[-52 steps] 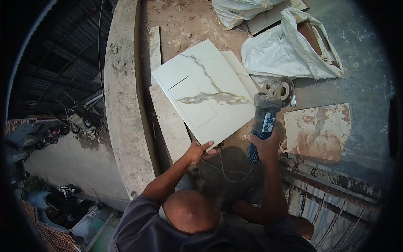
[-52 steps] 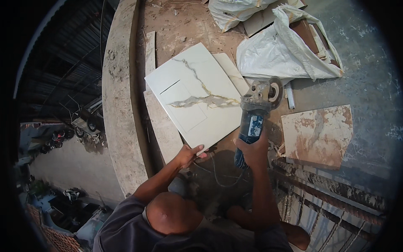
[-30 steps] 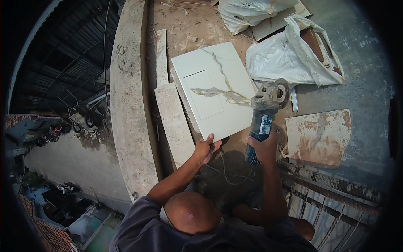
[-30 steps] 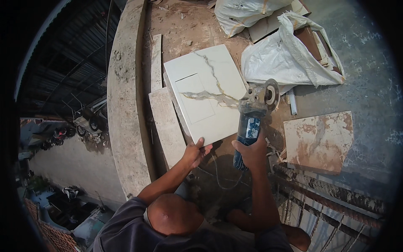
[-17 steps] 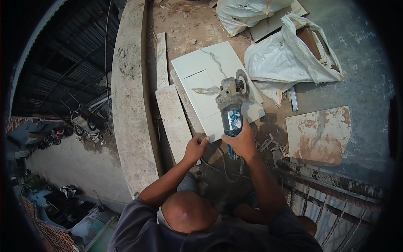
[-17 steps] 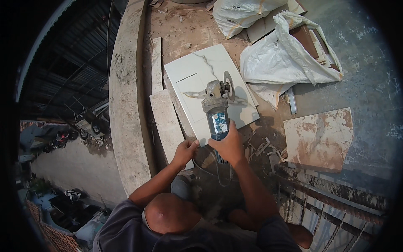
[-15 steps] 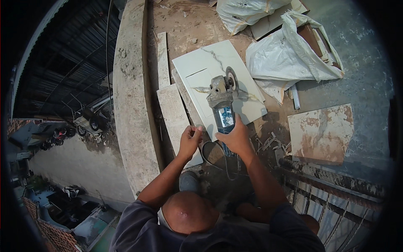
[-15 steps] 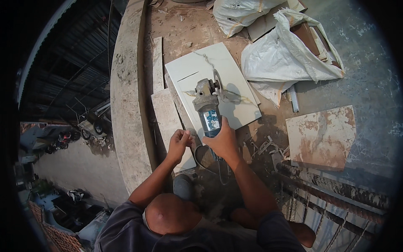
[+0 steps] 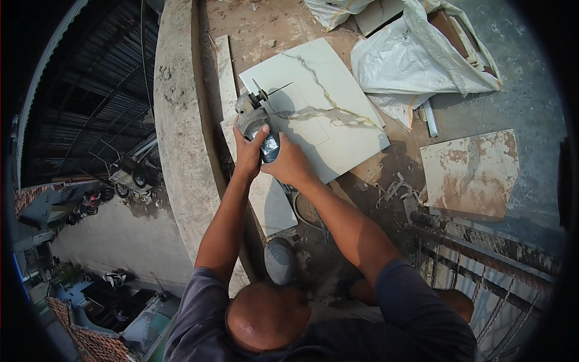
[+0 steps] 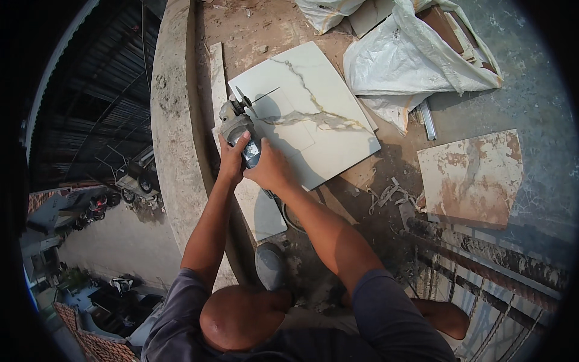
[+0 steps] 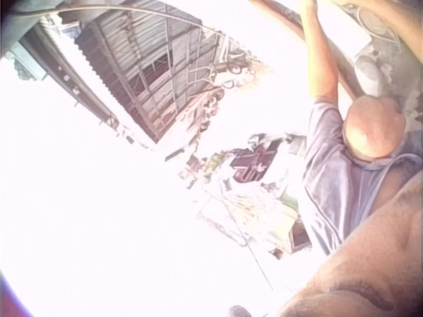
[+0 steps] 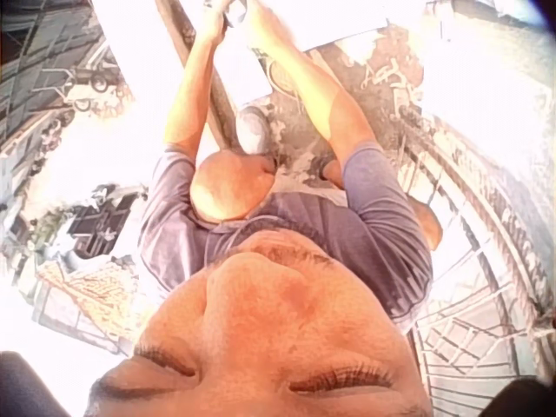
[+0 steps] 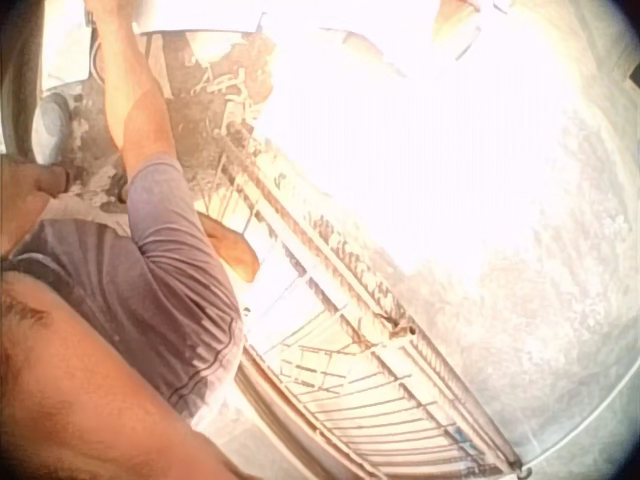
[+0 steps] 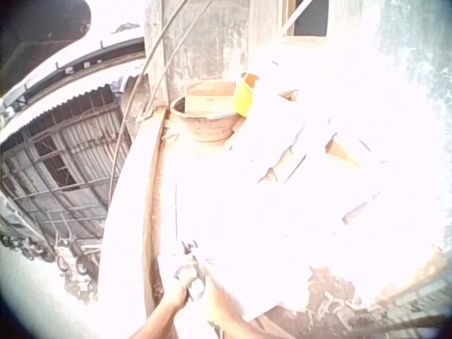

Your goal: The person carries a tile out to a ledge and cuts the tile along marked lines using an angle grinder.

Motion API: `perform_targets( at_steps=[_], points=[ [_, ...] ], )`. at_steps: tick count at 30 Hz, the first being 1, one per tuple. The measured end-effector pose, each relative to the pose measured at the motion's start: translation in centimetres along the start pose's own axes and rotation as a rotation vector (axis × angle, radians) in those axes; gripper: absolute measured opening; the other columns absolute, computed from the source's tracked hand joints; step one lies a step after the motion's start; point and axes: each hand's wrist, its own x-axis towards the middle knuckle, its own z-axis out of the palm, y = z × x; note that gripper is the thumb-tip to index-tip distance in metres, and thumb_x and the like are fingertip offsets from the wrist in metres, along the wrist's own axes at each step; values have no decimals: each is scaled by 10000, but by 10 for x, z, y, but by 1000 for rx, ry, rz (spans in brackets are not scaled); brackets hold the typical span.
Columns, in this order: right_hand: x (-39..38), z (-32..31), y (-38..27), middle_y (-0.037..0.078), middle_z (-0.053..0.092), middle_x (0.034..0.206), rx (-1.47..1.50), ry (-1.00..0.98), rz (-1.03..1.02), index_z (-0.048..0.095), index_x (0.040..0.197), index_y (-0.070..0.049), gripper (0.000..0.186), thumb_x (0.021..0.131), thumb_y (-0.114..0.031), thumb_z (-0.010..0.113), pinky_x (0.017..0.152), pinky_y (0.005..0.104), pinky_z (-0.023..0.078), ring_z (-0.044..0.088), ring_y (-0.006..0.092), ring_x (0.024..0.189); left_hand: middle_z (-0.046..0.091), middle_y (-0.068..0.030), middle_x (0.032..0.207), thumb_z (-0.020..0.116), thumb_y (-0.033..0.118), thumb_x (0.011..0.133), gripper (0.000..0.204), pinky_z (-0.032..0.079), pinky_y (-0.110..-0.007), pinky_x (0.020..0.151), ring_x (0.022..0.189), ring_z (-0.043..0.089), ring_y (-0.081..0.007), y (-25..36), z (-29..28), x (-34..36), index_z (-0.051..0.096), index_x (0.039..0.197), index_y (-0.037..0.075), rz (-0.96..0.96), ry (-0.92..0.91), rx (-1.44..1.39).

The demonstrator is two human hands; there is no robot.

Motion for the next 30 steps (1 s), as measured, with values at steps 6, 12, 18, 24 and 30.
perform_targets(
  at_steps=[6,12,18,24,30],
  points=[
    [6,2,-1,276,593,1034,1,-57,5,421,1173,43,742,583,-245,768,850,461,486,579,428,999,501,-139,1113,743,169,788,729,532,-322,746,947,572,-209,-2,1,1,246,1314,85,6,86,8],
    [8,4,-5,281,591,1072,-17,-62,30,386,1263,81,864,570,-248,781,872,448,485,576,419,1029,514,-139,1081,748,167,782,688,539,-326,711,903,587,-210,0,0,3,269,1267,76,-7,82,-25],
    [10,11,-1,288,587,1091,-31,-23,15,373,1284,96,908,553,-234,799,876,444,485,579,417,1029,516,-143,1083,756,173,774,700,540,-325,708,900,589,-213,-8,-4,5,266,1263,65,28,80,-31],
    [11,8,-4,271,608,1048,0,-34,22,422,1208,77,815,557,-226,805,830,444,501,597,420,986,516,-146,1085,755,170,774,707,538,-322,712,909,587,-214,-5,-1,6,260,1267,62,28,86,-16],
    [11,11,-7,267,612,1040,-8,-11,38,428,1196,63,805,557,-242,812,827,443,502,598,419,984,518,-150,1090,752,145,775,708,534,-315,733,921,587,-208,-4,-5,9,254,1270,55,40,59,-14]
  ],
)
